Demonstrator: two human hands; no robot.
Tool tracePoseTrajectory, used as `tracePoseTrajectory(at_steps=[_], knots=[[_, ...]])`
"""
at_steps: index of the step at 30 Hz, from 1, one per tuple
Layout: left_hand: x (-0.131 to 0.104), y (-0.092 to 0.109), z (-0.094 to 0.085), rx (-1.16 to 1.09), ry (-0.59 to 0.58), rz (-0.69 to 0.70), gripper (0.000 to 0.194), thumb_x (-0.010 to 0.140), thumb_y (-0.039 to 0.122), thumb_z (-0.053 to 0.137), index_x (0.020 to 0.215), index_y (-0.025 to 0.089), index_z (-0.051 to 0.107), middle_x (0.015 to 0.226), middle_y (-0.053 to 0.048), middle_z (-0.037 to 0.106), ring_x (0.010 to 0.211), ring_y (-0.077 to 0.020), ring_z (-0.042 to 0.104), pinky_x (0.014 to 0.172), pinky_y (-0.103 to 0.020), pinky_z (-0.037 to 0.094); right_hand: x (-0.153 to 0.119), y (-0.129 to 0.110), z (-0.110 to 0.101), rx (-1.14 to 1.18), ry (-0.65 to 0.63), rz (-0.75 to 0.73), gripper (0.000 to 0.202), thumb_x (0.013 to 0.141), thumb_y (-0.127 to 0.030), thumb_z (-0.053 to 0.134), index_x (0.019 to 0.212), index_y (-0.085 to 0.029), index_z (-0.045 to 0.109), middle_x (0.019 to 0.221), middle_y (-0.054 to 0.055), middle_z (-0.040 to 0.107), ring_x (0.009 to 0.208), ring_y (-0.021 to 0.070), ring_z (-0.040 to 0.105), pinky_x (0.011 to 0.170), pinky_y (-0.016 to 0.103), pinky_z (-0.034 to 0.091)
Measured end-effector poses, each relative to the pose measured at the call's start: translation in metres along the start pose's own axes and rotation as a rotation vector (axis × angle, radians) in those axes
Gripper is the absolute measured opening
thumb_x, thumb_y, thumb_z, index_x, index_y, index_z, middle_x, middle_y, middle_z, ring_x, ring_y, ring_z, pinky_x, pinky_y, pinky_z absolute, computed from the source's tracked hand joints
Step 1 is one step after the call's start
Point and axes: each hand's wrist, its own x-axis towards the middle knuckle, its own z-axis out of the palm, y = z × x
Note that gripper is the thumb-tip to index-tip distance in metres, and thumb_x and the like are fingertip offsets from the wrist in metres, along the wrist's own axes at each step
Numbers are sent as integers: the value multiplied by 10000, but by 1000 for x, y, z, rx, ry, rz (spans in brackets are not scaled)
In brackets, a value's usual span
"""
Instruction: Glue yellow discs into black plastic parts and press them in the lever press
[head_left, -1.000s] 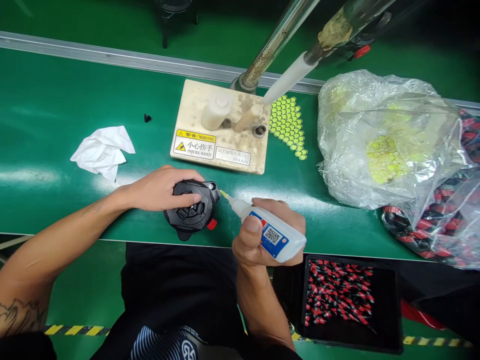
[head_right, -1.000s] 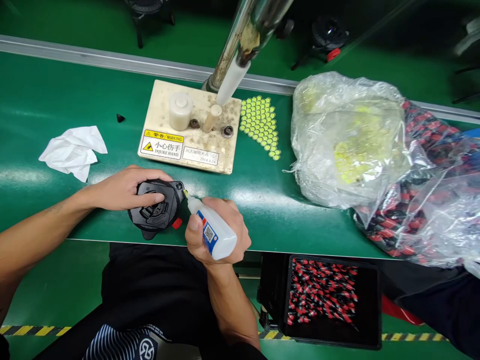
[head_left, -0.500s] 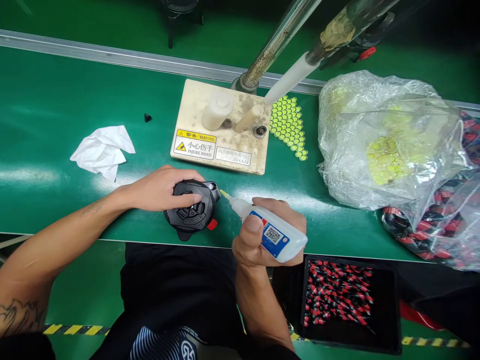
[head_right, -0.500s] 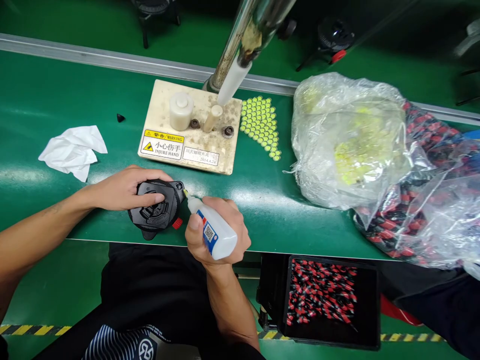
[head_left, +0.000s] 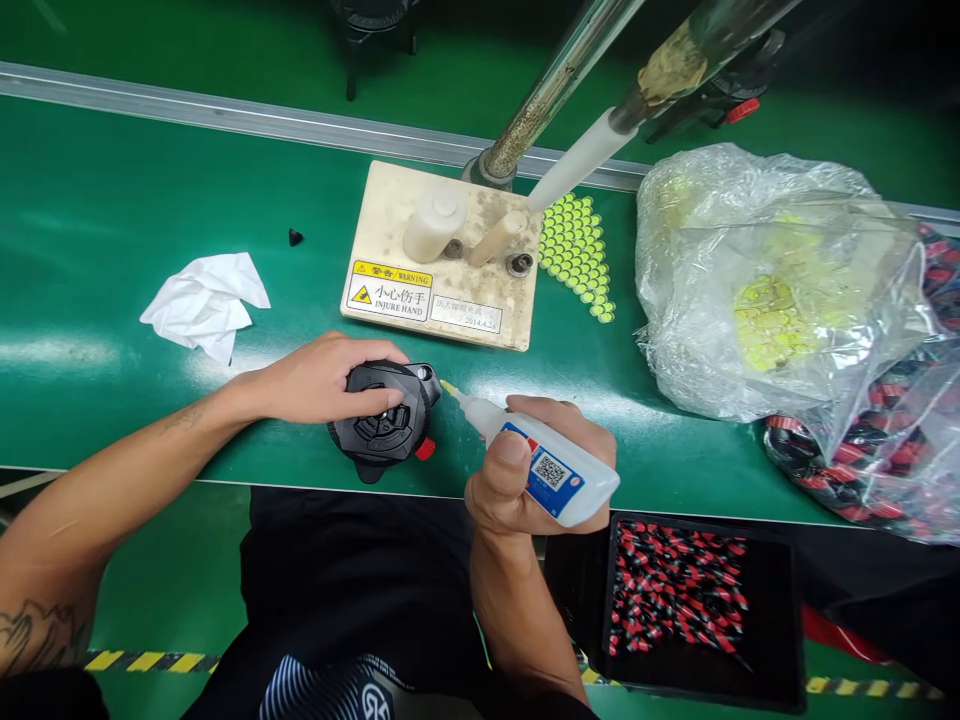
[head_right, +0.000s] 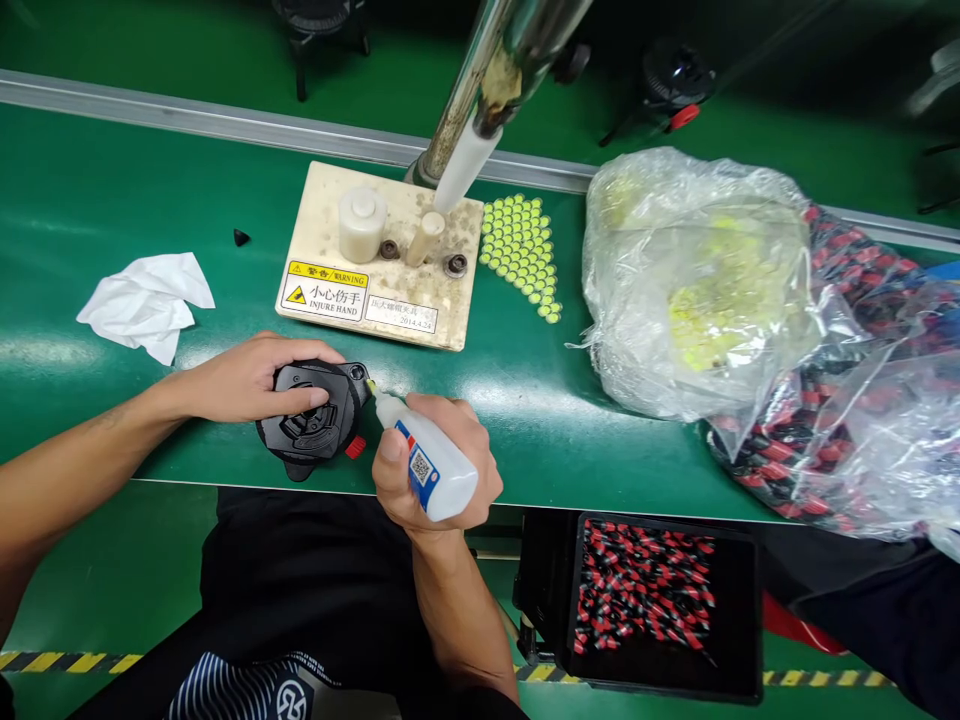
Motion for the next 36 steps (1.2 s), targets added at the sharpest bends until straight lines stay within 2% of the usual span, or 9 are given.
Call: tracePoseTrajectory(at_steps=[6, 12, 17, 23, 30, 36], knots=[[0, 0, 0, 1, 1, 7, 416, 1001, 479, 570, 1278, 202, 711, 1179, -63, 813, 978, -218, 758, 846, -320, 534, 10, -7, 7, -149, 56, -463, 198, 931, -418, 739, 1094, -307, 716, 891, 67, 694, 710, 253, 656, 597, 436, 555], [1, 1, -1, 9, 0, 1, 411, 996, 471, 569, 1272, 202, 712, 1179, -65, 812, 974, -213, 761, 828, -309, 535, 22, -8, 13, -215, 77, -694, 176, 1019, -339, 639, 1103, -198, 703, 842, 48, 700, 624, 191, 643, 522, 344, 519], [1, 2, 0, 13, 1, 1, 413, 995, 467, 571, 1273, 198, 716, 1177, -64, 813, 956, -211, 761, 822, -310, 535, 22, -8, 13, -189, 57, -718, 197, 1016, -286, 644, 1142, -154, 720, 867, 63, 703, 658, 187, 651, 529, 321, 523], [0, 0, 0, 14, 8, 4, 403, 994, 457, 574, 1274, 202, 713, 1172, -65, 812, 960, -208, 762, 810, -306, 539, 22, -6, 13, -156, 72, -710, 206, 1013, -302, 659, 1158, -173, 731, 865, 58, 711, 648, 187, 646, 512, 325, 514], [0, 1, -1, 4, 6, 12, 396, 999, 455, 573, 1272, 200, 705, 1159, -57, 814, 956, -197, 761, 833, -304, 547, 20, -1, 10, -85, 16, -576, 187, 1004, -304, 675, 1133, -184, 736, 923, 77, 727, 613, 190, 664, 521, 363, 546], [1, 2, -1, 13, 4, 12, 389, 1007, 463, 569, 1269, 211, 709, 1164, -53, 815, 953, -193, 762, 835, -302, 543, 20, 0, 10, -92, 20, -570, 188, 1004, -329, 676, 1123, -194, 731, 912, 68, 728, 606, 190, 666, 525, 366, 547]])
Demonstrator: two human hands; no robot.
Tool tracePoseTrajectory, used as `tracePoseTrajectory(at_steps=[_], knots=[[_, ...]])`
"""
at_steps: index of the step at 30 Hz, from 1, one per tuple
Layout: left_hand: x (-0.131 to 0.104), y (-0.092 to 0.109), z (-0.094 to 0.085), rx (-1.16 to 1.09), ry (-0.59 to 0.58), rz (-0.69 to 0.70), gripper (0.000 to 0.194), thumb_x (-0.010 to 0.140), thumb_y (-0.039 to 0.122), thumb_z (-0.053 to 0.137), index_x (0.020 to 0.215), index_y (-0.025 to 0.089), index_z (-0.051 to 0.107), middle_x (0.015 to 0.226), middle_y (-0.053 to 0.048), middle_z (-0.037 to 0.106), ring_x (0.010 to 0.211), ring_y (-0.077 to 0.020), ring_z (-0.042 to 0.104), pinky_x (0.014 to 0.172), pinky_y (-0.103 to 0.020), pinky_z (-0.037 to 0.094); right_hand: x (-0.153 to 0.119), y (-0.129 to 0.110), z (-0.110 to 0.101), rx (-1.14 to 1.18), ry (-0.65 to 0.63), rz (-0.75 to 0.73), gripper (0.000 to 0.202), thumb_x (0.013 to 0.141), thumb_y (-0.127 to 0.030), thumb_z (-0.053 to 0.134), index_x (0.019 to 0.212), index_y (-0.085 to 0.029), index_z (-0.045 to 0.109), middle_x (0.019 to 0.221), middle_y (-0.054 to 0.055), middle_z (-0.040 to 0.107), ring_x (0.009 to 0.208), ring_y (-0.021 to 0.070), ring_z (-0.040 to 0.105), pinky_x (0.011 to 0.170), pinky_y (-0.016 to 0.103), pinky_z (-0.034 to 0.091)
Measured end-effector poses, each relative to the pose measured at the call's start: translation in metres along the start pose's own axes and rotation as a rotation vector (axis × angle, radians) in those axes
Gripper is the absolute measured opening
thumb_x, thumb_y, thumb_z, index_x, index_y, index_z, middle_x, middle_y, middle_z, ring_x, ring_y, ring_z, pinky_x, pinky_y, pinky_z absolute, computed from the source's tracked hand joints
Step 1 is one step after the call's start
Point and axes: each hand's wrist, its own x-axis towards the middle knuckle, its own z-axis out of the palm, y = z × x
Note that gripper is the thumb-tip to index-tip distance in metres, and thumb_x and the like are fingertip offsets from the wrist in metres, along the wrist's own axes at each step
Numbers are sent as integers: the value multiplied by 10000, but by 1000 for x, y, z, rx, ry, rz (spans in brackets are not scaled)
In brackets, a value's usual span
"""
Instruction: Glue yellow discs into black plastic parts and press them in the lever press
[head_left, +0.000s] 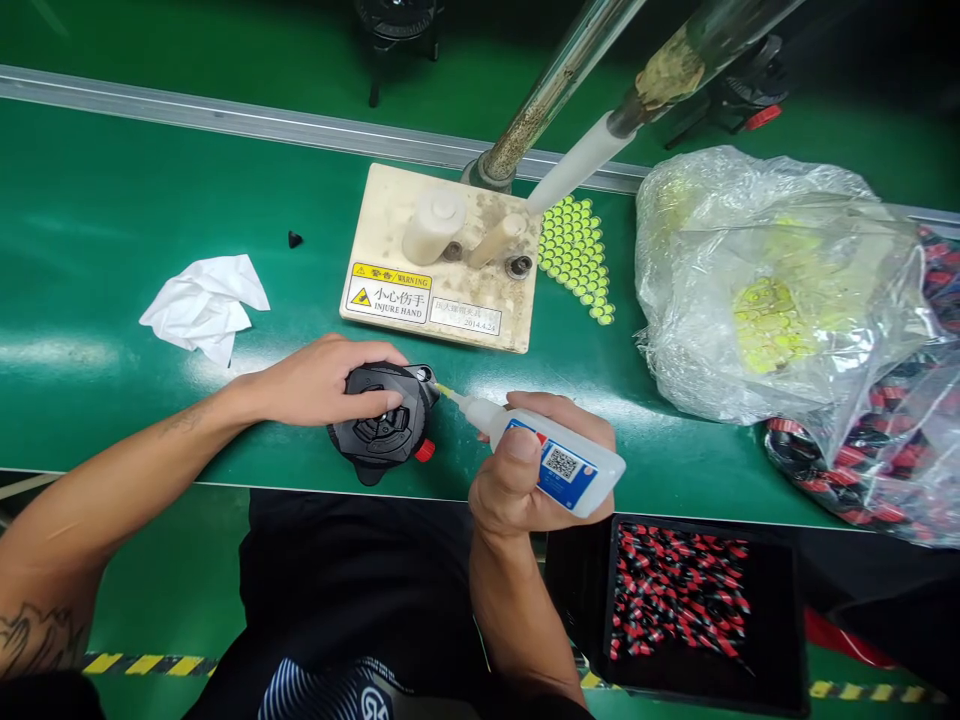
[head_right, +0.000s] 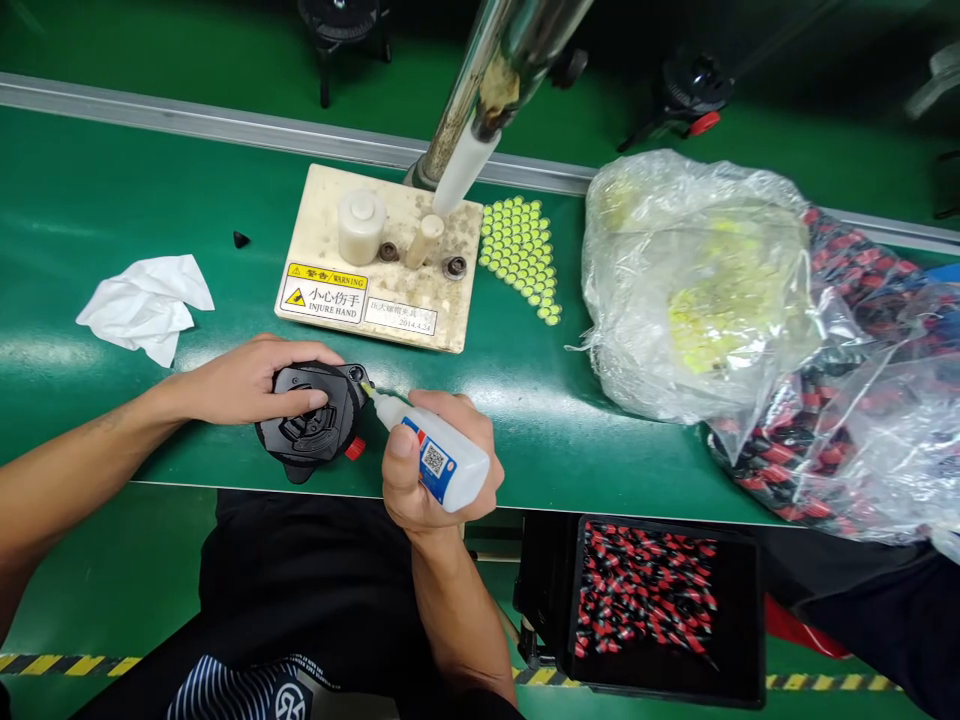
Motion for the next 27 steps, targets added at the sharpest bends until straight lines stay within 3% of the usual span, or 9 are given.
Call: tracePoseTrajectory(at_steps=[7, 13, 16, 27], knots=[[-5, 3, 0, 58, 30, 30, 383, 1017, 436, 564, 1276, 198, 716, 1168, -46, 823, 956, -199, 776, 830, -290, 556, 6, -4, -6, 52, 41, 70, 191, 995, -365, 676, 1058, -199, 745, 867, 35, 718, 573, 163, 638, 502, 336, 506], [-14, 10, 0, 96, 116, 178, 385, 1031, 404, 600, 1341, 200, 702, 1153, -28, 829, 950, -172, 787, 847, -248, 571, 24, -16, -14, 109, 89, 114, 302, 956, -497, 715, 930, -198, 737, 714, -18, 598, 557, 149, 585, 488, 317, 445], [-15, 12, 0, 113, 139, 217, 384, 1035, 391, 601, 1342, 182, 701, 1151, -40, 831, 944, -168, 792, 840, -236, 582, 27, -20, -19, 117, 48, 141, 310, 963, -525, 702, 916, -220, 733, 693, -24, 554, 542, 142, 559, 476, 315, 435], [-21, 19, 1, 200, 159, 231, 402, 1039, 406, 582, 1373, 196, 659, 1103, -57, 837, 885, -190, 801, 762, -253, 601, 31, -23, -25, 75, -122, 120, 202, 1006, -418, 648, 1018, -232, 724, 842, 12, 689, 610, 166, 621, 491, 335, 491]])
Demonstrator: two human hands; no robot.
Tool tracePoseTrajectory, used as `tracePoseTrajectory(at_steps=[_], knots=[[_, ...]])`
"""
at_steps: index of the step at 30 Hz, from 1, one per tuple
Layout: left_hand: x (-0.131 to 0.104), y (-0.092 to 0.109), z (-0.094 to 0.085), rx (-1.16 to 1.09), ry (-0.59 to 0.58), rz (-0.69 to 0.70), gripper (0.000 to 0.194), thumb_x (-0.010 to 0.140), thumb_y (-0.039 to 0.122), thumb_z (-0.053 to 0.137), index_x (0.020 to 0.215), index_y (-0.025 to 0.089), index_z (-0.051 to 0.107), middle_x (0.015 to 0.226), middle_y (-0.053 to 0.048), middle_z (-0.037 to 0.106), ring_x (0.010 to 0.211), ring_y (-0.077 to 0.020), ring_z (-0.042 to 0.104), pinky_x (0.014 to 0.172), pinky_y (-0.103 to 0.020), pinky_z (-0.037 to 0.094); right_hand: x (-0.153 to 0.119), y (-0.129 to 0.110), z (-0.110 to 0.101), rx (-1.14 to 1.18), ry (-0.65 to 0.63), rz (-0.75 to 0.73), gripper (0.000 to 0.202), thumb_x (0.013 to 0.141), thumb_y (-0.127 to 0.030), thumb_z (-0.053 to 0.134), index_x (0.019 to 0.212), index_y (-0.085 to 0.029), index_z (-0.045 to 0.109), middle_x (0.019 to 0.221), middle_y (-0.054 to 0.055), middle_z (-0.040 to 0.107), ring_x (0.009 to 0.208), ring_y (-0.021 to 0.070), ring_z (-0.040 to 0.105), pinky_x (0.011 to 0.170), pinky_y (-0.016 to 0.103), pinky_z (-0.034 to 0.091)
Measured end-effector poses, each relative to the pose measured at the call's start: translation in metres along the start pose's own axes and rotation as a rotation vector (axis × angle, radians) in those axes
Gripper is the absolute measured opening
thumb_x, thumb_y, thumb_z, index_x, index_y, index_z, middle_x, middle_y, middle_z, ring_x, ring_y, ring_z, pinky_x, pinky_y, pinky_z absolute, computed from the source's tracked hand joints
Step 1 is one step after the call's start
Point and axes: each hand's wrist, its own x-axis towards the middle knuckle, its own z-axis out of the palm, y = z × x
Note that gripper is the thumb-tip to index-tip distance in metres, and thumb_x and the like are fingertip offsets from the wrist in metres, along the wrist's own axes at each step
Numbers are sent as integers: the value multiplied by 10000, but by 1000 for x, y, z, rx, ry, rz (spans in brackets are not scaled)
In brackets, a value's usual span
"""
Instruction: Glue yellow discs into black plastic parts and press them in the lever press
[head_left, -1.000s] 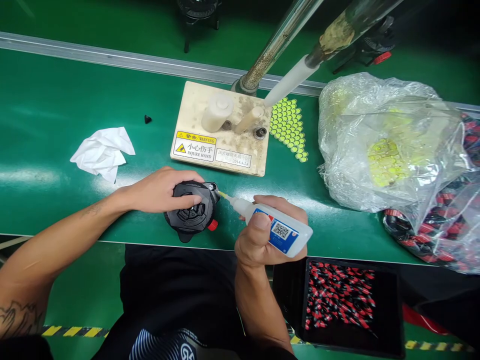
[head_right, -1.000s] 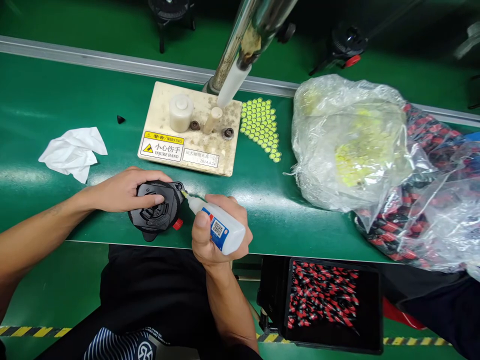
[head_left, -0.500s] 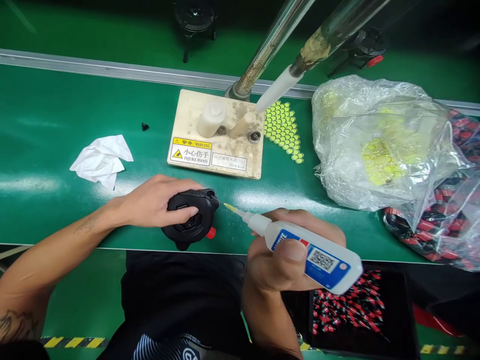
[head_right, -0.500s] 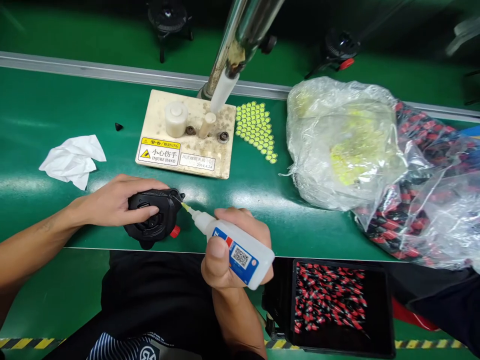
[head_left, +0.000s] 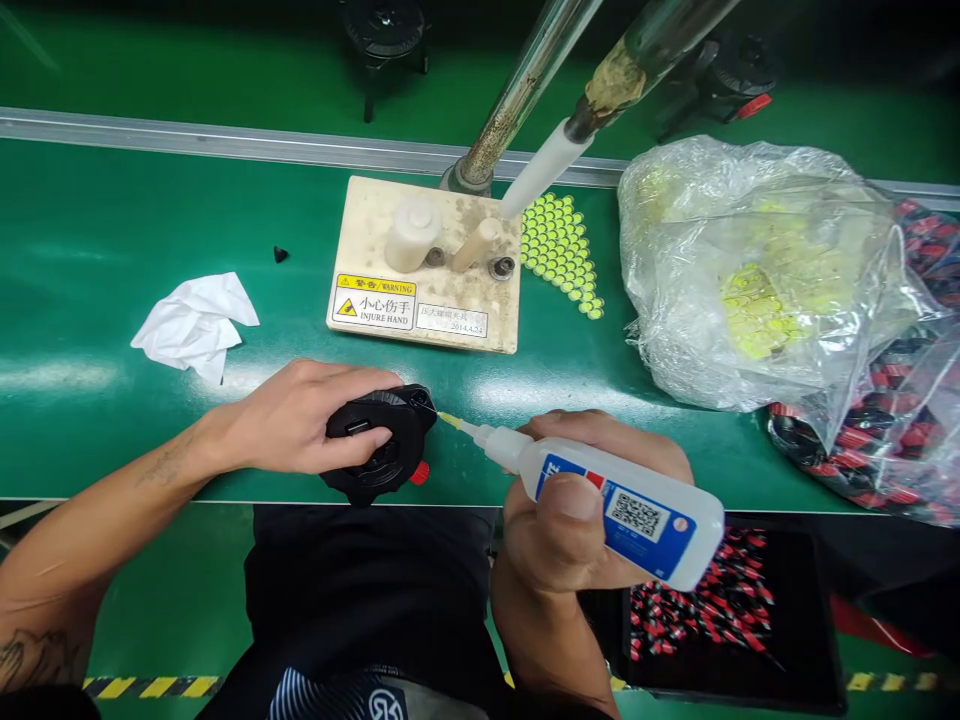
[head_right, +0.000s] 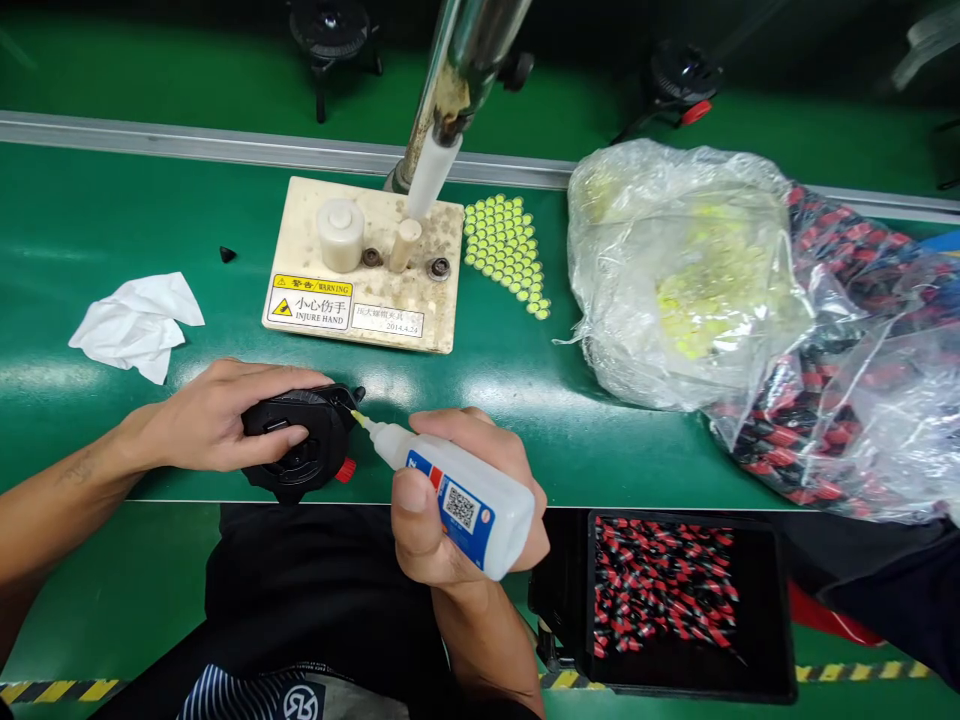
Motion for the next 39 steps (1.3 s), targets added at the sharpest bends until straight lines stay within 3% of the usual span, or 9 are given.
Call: tracePoseTrajectory(at_steps=[8, 20, 27, 32, 39], knots=[[0, 1, 0, -6, -9, -5, 387, 1037, 388, 580, 1364, 199, 664, 1109, -57, 831, 890, -193, 798, 758, -254, 595, 2, -1, 3, -9, -12, -63, 160, 981, -326, 669, 980, -173, 715, 846, 32, 707, 628, 160, 641, 507, 312, 501], [-1, 2, 2, 6, 19, -33, 381, 1044, 406, 571, 1332, 178, 673, 1044, -53, 835, 825, -192, 786, 715, -262, 577, 0, 0, -1, -166, 12, -185, 115, 947, -349, 684, 989, -250, 727, 785, 32, 702, 546, 205, 622, 430, 374, 478], [0, 4, 3, 8, 2, -72, 367, 1047, 419, 545, 1303, 197, 686, 1028, -47, 831, 814, -186, 773, 720, -259, 566, 2, -12, 1, -259, -87, -246, 128, 983, -353, 679, 1012, -229, 701, 840, 22, 729, 627, 180, 657, 492, 333, 528], [1, 4, 3, -5, 9, -82, 354, 1042, 416, 551, 1276, 195, 698, 1014, -43, 828, 808, -189, 768, 709, -264, 558, 3, -20, 2, -355, -233, -178, 192, 999, -392, 670, 1014, -205, 704, 707, -9, 644, 552, 143, 572, 470, 290, 472], [1, 3, 5, -9, 6, -96, 353, 1039, 419, 536, 1257, 197, 705, 1017, -51, 827, 821, -194, 770, 712, -266, 561, -2, -19, 0, -350, -237, -230, 205, 915, -371, 783, 1055, -228, 740, 718, 9, 642, 534, 173, 540, 452, 332, 459]])
